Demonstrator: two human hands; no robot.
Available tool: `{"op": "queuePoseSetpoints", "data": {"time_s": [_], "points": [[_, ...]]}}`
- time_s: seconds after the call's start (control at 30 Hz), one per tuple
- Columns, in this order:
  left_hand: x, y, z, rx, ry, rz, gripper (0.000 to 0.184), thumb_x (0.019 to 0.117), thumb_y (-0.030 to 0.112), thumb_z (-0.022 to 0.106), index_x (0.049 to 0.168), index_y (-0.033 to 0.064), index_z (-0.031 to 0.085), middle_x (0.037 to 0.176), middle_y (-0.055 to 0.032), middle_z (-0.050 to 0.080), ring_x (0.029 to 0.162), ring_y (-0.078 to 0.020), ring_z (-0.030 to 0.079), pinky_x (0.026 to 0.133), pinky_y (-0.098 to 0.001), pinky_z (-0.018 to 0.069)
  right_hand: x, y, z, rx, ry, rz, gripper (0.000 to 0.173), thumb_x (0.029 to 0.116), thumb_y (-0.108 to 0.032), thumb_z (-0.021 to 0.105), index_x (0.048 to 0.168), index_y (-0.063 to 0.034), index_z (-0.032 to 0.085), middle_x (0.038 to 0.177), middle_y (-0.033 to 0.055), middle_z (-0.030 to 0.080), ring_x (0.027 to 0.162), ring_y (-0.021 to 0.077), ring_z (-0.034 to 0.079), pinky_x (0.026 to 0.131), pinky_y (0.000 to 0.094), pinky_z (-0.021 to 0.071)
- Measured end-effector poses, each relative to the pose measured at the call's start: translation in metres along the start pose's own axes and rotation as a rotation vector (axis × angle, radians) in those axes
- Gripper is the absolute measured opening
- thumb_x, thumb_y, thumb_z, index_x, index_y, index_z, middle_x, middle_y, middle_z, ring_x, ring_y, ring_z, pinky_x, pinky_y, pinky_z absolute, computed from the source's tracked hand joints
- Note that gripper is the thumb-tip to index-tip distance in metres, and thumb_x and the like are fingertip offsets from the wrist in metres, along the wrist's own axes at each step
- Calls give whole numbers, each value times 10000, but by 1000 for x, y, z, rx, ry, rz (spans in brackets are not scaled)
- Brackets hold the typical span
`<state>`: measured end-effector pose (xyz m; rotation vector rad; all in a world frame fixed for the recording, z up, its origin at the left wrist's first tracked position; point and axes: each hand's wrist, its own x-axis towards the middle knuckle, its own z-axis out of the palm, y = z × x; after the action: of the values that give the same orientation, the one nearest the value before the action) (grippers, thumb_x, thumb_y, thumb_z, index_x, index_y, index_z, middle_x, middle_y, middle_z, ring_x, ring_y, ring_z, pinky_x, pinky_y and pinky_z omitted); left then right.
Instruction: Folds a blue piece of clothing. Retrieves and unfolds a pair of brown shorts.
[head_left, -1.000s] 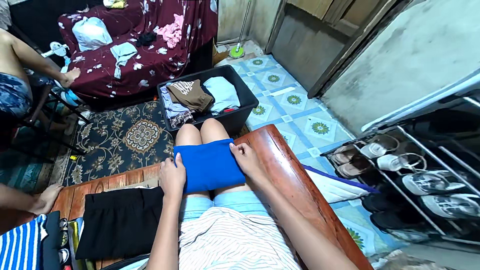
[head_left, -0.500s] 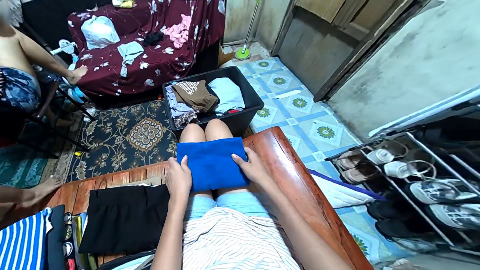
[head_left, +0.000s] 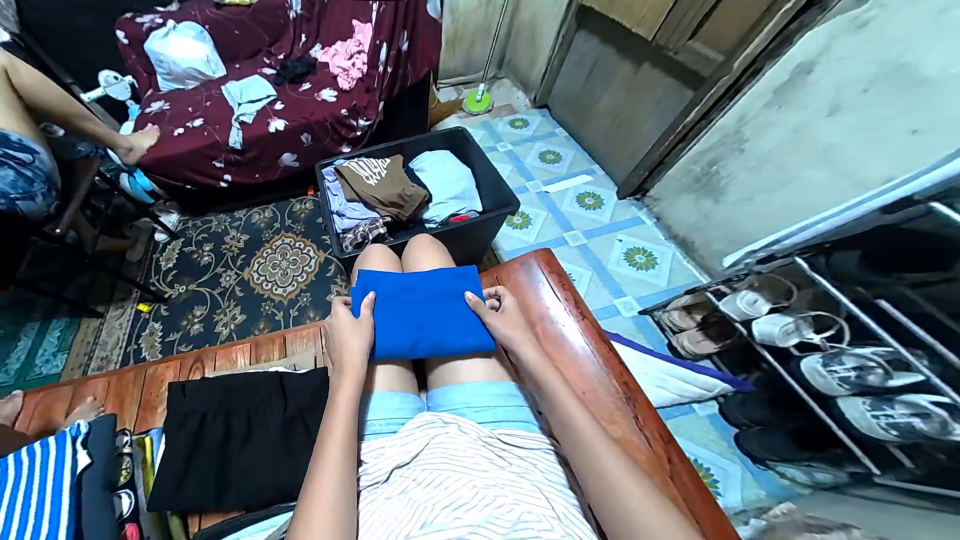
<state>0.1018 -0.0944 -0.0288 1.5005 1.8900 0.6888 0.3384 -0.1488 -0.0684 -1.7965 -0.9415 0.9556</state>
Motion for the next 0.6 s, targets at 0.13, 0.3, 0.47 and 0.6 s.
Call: {"op": "queuePoseSetpoints", "data": {"time_s": [0.13, 0.3, 0.47, 0.6], "points": [[7, -7, -4, -120, -122, -87, 558, 987, 479, 651, 1171, -48, 659, 1075, -261, 677, 1024, -390, 655, 920, -608, 499, -21, -8, -5, -44, -94, 64, 576, 966, -376, 717, 1312, 48, 539, 1071, 226, 651, 956, 322, 643, 887, 539, 522], [5, -2, -7, -38, -166, -42, 561, 1065, 502, 471, 1263, 10, 652, 1159, -252, 682, 1135, -412, 641, 975, -651, 460, -26, -12, 1, -146, -123, 5, 456, 1031, -337, 623, 1309, 24, 602, 1289, 253, 616, 1212, 375, 599, 1048, 587, 450], [-7, -11, -12, -128, -65, -2, 534, 1088, 446, 441, 1298, -18, 601, 1146, -255, 681, 1107, -404, 659, 961, -632, 494, -35, -16, 2, -261, -67, -101, 391, 1074, -290, 543, 1312, 19, 571, 1159, 284, 654, 1078, 435, 649, 934, 669, 479], [5, -29, -5, -295, -97, -1, 448, 1090, 360, 477, 1304, -13, 602, 1154, -246, 687, 1092, -375, 675, 965, -605, 516, -24, -3, 4, -268, -46, -175, 405, 1058, -331, 568, 1294, -3, 585, 1119, 292, 659, 1045, 457, 649, 890, 708, 472]]}}
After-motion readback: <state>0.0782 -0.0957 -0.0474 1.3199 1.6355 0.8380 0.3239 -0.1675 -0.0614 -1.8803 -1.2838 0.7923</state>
